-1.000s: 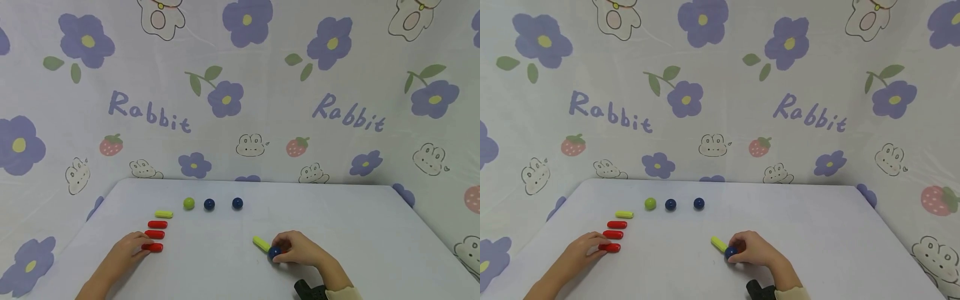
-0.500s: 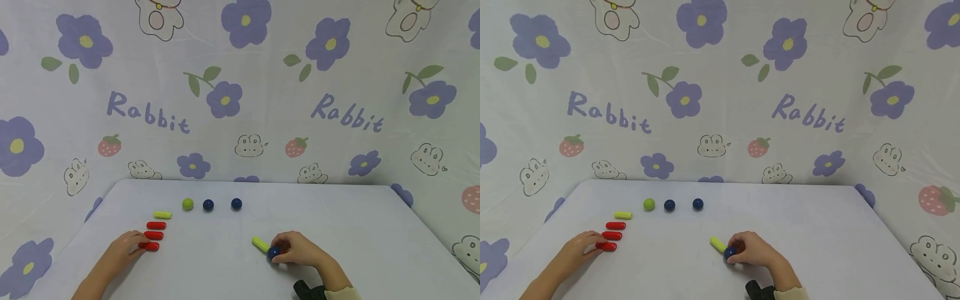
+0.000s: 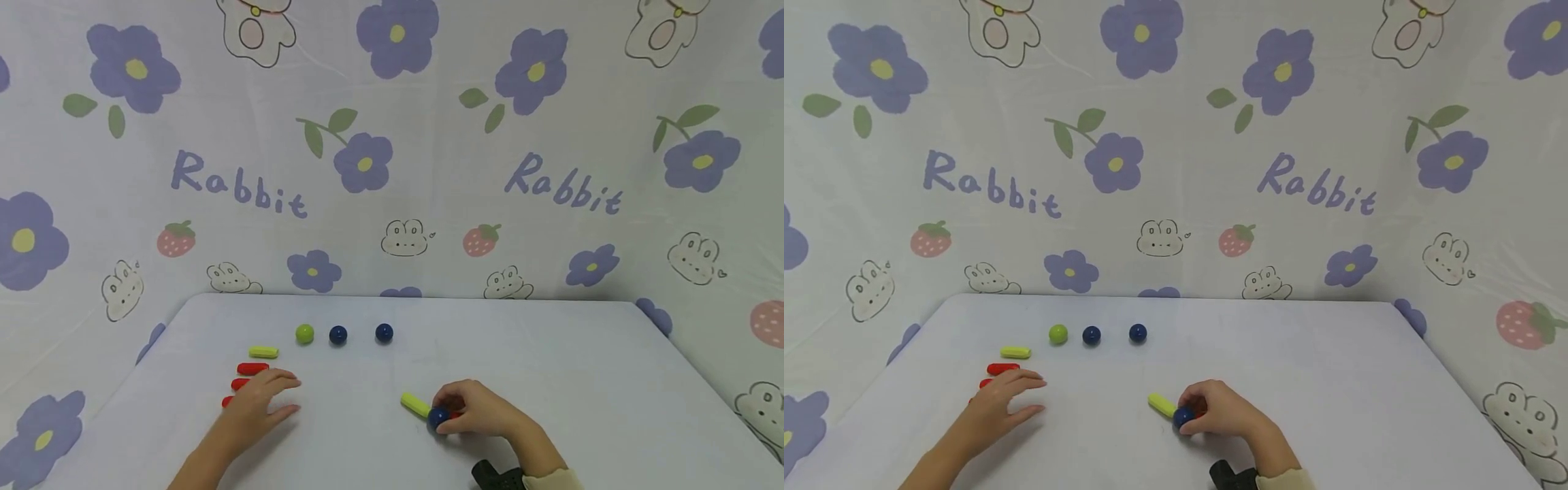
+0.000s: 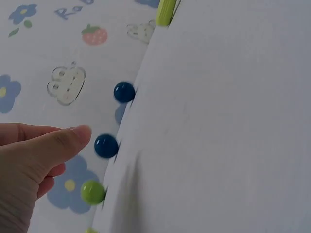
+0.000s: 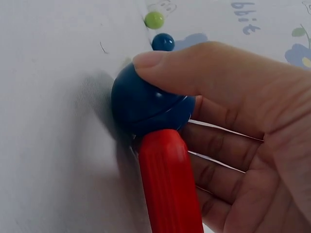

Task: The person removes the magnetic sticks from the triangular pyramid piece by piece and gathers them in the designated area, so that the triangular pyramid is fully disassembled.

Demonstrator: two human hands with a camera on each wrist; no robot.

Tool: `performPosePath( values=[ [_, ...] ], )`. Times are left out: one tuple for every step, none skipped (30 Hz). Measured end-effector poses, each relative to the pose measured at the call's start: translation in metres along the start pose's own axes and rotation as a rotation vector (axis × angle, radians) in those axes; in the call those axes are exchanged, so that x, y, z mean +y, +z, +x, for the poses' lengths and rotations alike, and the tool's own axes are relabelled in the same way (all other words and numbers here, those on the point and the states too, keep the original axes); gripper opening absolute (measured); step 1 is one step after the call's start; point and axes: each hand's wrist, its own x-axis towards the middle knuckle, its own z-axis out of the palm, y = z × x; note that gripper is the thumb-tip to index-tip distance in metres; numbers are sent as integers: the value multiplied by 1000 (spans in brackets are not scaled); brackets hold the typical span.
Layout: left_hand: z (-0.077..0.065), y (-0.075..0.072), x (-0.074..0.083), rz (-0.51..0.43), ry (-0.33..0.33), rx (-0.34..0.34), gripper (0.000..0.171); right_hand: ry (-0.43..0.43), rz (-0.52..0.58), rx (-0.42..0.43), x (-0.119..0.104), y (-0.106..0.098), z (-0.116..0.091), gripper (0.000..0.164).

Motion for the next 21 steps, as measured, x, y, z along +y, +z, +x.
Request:
performPosePath(
  values=[
    [5,6,6,-24,5,-35,39,-2,-1,-4,-1,1,0,29],
    [9,12,12,-45,11,-74,39,-3,0,-7,-1,1,1,29],
    [14,19,18,-67,8,-118,40,-3,-2,-10,-1,2,1,29],
    [19,25,23,-82,9,-160,41,-2,-1,-13,-2,3,1,29],
    [24,30,28,-94,11,-202,41,1,-1,-15,-2,3,1,28],
    [30,35,33,-108,7,-247,42,3,-4,-16,-3,3,1,28],
    [35,40,38,-120,11,-288,44,5,-6,-20,-3,4,1,28],
    [41,44,43,-129,14,-327,45,8,-8,-21,-3,4,1,27],
    [47,48,48,-137,17,-364,46,10,-9,-24,-4,4,1,27],
    [53,52,53,-141,30,-391,47,7,-9,-27,-4,5,1,27],
    [58,56,57,-148,43,-412,48,1,-12,-31,-5,5,1,28],
    [62,61,61,-156,58,-425,49,-2,-14,-34,-6,5,1,28],
    [66,65,65,-164,73,-431,49,-7,-14,-38,-7,6,1,27],
    [68,69,68,-171,81,-438,49,-15,-14,-42,-8,6,2,28],
    [70,73,72,-180,83,-441,48,-24,-14,-45,-9,7,2,28],
    [71,77,74,-191,80,-442,46,-32,-13,-48,-10,8,2,28],
    [72,80,76,-204,74,-441,42,-36,-8,-50,-11,9,2,27],
    [73,83,78,-214,66,-439,38,-37,-4,-51,-12,9,2,27],
    [74,84,80,-227,52,-439,34,-40,-3,-52,-12,10,3,27],
    [74,86,81,-235,44,-437,30,-39,-4,-53,-12,10,3,27],
    [75,87,82,-240,39,-433,27,-39,-3,-54,-13,10,3,27]
  ],
)
